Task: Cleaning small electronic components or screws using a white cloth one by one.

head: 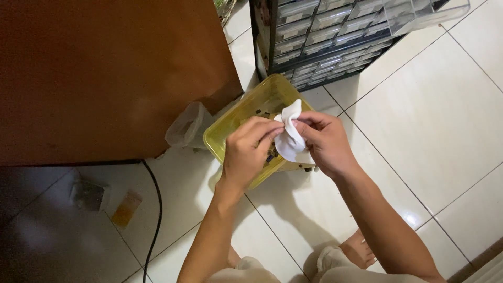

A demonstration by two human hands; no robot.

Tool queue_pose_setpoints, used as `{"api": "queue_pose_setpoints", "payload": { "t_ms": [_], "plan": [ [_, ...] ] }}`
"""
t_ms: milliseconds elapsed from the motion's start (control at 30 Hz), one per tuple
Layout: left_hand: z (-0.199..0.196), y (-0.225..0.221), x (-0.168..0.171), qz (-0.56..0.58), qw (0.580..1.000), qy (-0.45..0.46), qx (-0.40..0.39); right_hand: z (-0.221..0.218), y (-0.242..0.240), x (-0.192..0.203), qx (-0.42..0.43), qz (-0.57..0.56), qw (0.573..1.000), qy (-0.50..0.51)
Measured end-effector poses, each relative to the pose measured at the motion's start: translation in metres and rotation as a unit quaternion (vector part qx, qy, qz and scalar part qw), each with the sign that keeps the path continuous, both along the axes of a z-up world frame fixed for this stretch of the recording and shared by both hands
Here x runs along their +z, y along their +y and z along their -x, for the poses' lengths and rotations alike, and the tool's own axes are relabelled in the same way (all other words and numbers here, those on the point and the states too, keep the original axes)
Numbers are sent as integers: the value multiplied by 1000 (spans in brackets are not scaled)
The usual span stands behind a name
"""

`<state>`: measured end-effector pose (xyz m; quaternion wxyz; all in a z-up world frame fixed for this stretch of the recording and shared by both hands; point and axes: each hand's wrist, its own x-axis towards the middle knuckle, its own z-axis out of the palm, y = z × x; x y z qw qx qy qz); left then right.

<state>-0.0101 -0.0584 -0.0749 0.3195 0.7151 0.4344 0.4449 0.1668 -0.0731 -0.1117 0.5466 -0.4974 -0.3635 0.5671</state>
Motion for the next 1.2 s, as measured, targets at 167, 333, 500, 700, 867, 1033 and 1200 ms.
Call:
{"api": "queue_pose_setpoints", "payload": {
  "t_ms": [167, 333, 500, 700, 867, 1033, 1200],
  "plan": [
    [2, 3, -4, 160, 977, -143, 3, -2, 0, 13, -1, -86, 989, -118],
    [2, 1, 3, 140, 978, -148, 35, 2, 1, 17, 13, -141, 981, -135],
    [1, -2, 0, -22, 998, -49, 28, 7, 0, 9, -11, 12, 1000, 18],
    [2, 5, -17, 369, 878, -305, 17, -1, -4, 21, 50, -254, 932, -253],
    [2, -4, -2, 207, 954, -215, 12, -5, -6, -6, 13, -237, 949, -206],
    [2, -2, -13, -64, 994, -72, 49, 4, -7, 1, -21, -37, 999, 23],
    [2, -6, 6, 104, 983, -145, 30, 2, -6, 7, 1, -6, 1000, -21]
  ]
}}
